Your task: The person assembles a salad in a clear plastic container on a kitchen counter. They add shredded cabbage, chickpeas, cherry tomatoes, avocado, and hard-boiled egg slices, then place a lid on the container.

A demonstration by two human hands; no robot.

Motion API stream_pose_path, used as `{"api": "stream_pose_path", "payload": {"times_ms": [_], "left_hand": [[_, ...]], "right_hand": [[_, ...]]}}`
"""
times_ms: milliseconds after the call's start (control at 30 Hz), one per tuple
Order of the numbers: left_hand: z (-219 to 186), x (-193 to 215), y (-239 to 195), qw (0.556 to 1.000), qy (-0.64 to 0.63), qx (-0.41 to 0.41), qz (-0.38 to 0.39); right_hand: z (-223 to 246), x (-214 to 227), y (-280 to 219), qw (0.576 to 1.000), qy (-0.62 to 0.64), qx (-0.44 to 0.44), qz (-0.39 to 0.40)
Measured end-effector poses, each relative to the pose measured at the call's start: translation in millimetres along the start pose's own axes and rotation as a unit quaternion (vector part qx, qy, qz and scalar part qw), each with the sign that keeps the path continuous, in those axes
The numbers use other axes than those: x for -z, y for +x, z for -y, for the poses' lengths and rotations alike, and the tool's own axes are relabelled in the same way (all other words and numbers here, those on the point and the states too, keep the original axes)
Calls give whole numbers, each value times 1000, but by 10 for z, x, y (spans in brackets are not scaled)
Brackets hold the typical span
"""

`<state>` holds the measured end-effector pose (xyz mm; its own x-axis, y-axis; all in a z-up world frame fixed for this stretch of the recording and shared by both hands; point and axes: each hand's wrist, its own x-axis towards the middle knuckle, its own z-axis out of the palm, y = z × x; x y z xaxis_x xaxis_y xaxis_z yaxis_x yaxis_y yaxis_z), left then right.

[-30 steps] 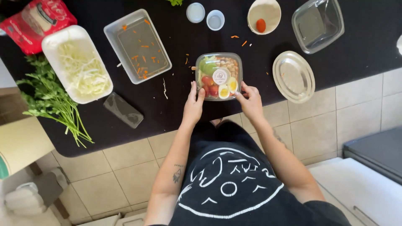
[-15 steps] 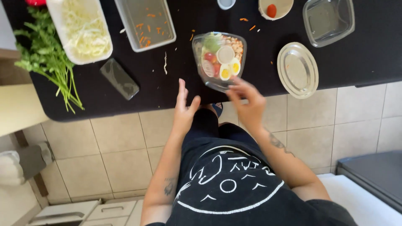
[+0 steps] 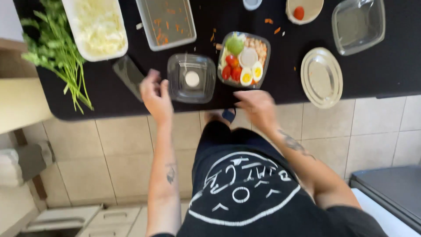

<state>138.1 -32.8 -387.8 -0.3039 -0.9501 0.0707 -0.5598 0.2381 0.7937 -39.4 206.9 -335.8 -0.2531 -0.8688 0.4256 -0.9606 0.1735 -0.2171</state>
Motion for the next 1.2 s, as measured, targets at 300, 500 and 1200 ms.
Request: {"api": "stream_pose_path", "payload": {"times_ms": [300,500,1200], "left_hand": [[-493,-1159,106,959,97,-207,167],[-556,-1349,179,933,138,-294,157],[-1016,-1342,-126,947,164,-230,153]], "right_hand": [[-829,-329,-239,736,391,-550,-55],[-709,-270,2,763,378,-523,-30],[-682,-279,533,974,60,-211,-60]]}}
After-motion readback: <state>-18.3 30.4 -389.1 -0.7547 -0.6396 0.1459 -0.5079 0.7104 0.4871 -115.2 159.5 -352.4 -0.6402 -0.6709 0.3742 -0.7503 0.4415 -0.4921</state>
